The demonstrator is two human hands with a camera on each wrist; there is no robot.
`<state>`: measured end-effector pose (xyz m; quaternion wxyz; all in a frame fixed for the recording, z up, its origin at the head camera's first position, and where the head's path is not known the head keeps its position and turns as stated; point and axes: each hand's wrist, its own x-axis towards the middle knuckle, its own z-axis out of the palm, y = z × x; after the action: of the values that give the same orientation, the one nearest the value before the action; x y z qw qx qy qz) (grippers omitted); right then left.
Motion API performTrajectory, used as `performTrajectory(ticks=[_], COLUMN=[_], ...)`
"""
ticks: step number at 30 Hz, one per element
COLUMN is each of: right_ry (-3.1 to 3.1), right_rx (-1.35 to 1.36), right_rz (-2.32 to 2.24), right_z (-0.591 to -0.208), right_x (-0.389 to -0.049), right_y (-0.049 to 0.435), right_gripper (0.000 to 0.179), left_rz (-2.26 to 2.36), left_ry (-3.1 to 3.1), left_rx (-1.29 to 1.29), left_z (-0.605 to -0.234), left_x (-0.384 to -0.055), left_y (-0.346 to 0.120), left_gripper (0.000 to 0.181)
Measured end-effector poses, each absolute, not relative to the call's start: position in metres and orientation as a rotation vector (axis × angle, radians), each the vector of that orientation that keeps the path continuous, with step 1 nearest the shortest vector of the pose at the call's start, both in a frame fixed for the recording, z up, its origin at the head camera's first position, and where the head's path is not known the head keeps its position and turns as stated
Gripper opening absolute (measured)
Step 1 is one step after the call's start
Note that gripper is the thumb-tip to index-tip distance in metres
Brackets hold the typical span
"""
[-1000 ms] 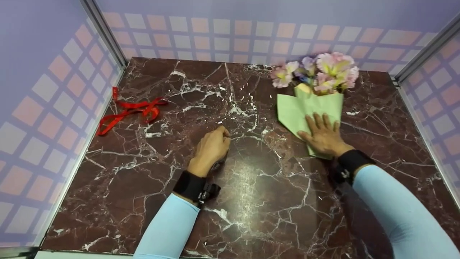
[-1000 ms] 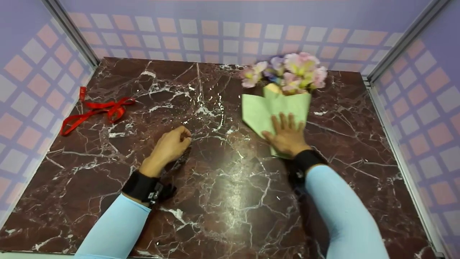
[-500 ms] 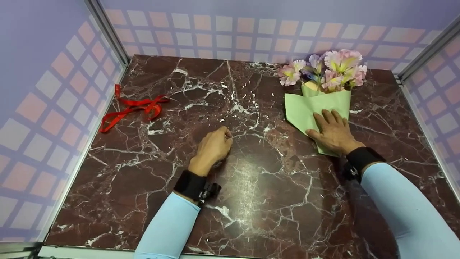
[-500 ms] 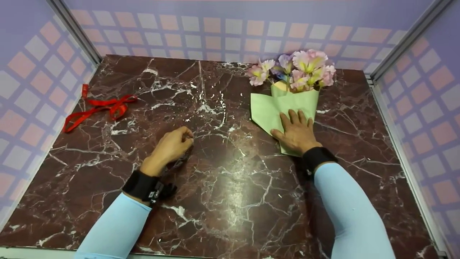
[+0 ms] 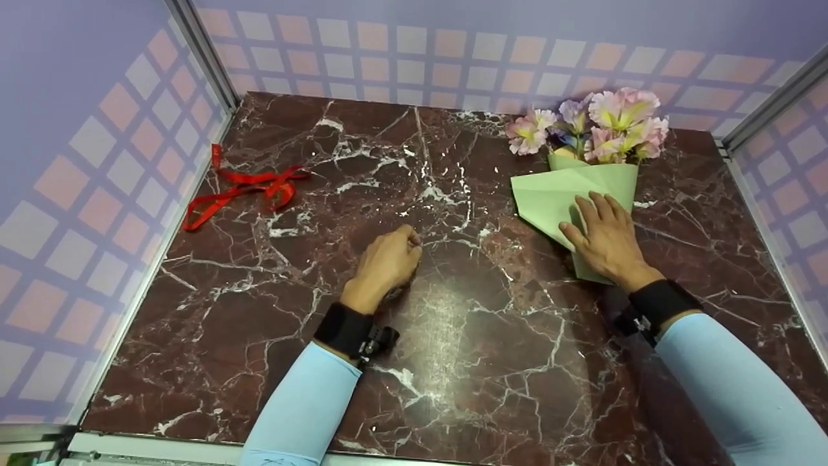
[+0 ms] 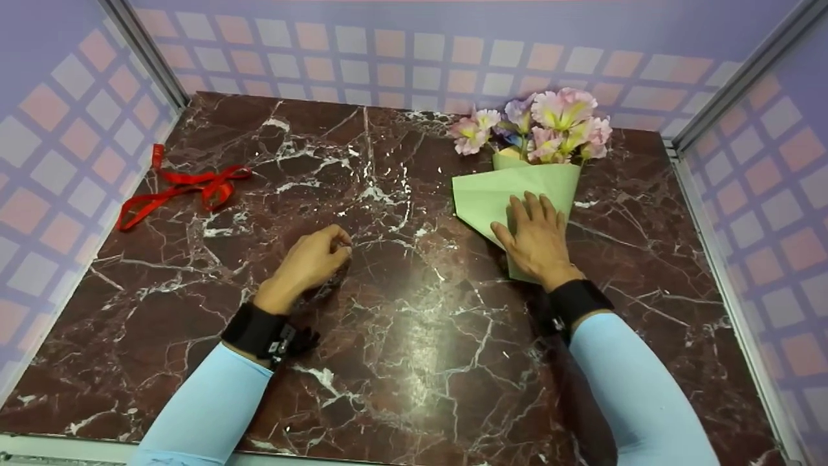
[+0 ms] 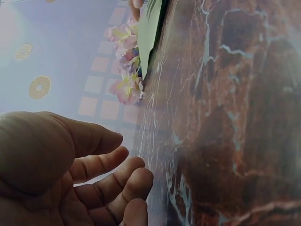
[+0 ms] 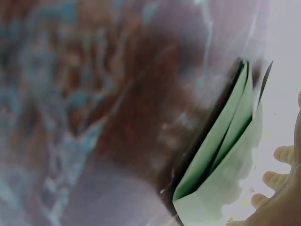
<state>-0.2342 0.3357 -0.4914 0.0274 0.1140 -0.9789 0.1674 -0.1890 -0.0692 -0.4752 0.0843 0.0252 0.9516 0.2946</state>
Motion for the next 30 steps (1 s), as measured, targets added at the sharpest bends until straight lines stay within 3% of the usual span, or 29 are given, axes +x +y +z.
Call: performTrajectory(ticks=[7, 13, 21, 26, 30], right_ry=[-2.734, -2.516, -2.417, -2.487, -2.551], right_rx=[0.301, 0.371, 0.537, 0.58, 0.601], right_rz=[0.679, 0.757, 0.772, 0.809, 0.897], right_z=[-0.485, -0.484, -0.489, -0.489, -0.486], right_x=[-0.222, -0.204, -0.19, -0.187, -0.186], right_y=[0.328, 0.301, 0.261, 0.239, 0.228], right_gripper=[0.056, 0.037, 0.023, 0.021, 0.022], left_rz=[0.885, 0.829, 0.702, 0.712, 0.648], left_ry=[2.808, 2.819, 3.021, 2.96, 2.913], left_rx=[0.057, -0.103, -0.488, -0.67, -0.684], left_z=[-0.474, -0.472, -0.461, -0.465, -0.47], left_x=[-0.197, -0.227, -0.256, -0.263, -0.268], left_y=[-0.08, -0.138, -0.222, -0.246, -0.255], left_gripper=[0.023, 0.029, 0.04, 0.054, 0.054])
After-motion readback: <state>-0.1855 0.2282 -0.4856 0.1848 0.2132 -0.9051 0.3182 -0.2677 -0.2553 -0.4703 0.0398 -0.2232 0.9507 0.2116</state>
